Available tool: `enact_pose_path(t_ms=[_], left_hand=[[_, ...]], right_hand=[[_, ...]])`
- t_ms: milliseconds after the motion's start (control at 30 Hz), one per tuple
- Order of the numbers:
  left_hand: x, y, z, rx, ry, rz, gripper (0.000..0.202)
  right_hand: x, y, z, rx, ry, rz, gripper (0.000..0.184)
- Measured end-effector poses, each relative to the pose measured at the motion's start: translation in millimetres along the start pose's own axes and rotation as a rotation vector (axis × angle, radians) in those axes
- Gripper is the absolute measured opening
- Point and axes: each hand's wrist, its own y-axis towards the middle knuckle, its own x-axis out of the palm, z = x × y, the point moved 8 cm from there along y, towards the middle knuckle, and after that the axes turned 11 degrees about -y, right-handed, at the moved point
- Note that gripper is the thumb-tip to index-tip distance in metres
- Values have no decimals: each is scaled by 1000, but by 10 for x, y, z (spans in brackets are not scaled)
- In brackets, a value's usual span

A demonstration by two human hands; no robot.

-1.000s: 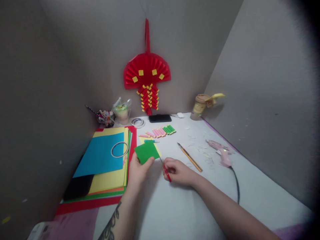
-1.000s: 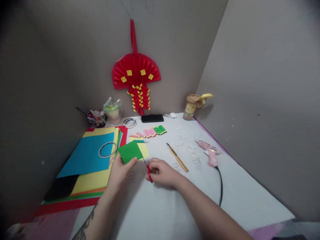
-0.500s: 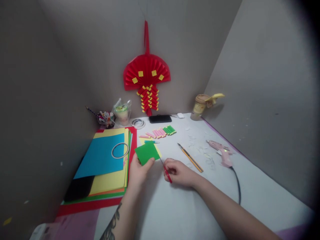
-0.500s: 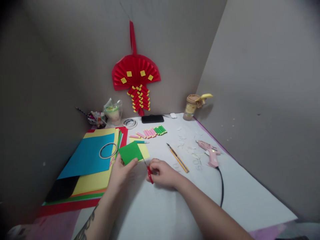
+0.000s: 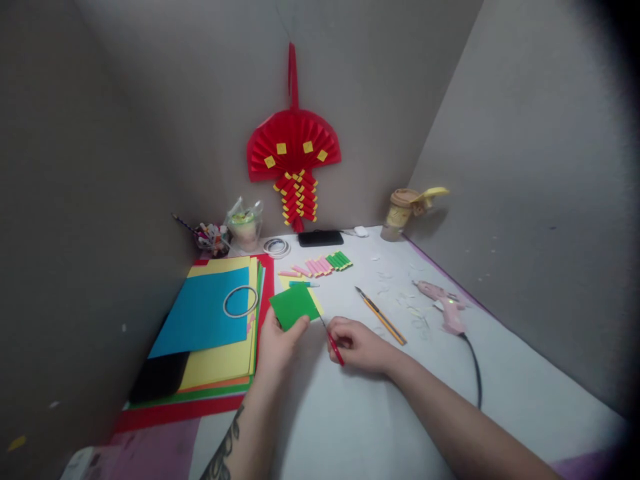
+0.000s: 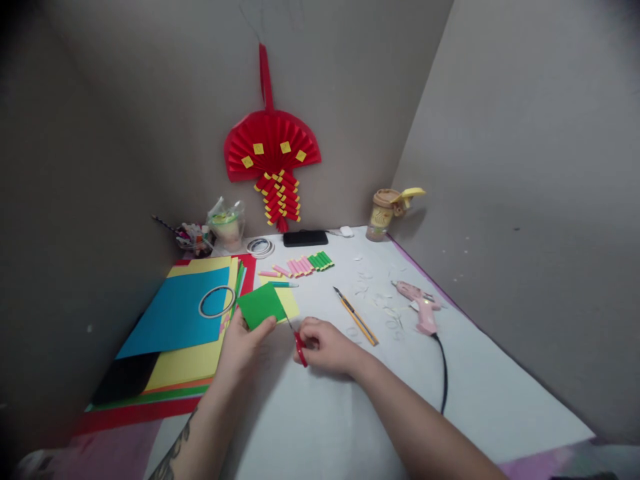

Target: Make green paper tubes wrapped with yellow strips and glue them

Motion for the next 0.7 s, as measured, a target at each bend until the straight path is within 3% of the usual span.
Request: enact_pose_path(t_ms=[700], left_hand=[[21, -29, 45, -3, 5, 20, 48]], right_hand=[[5, -2, 6, 14, 53, 0, 17]])
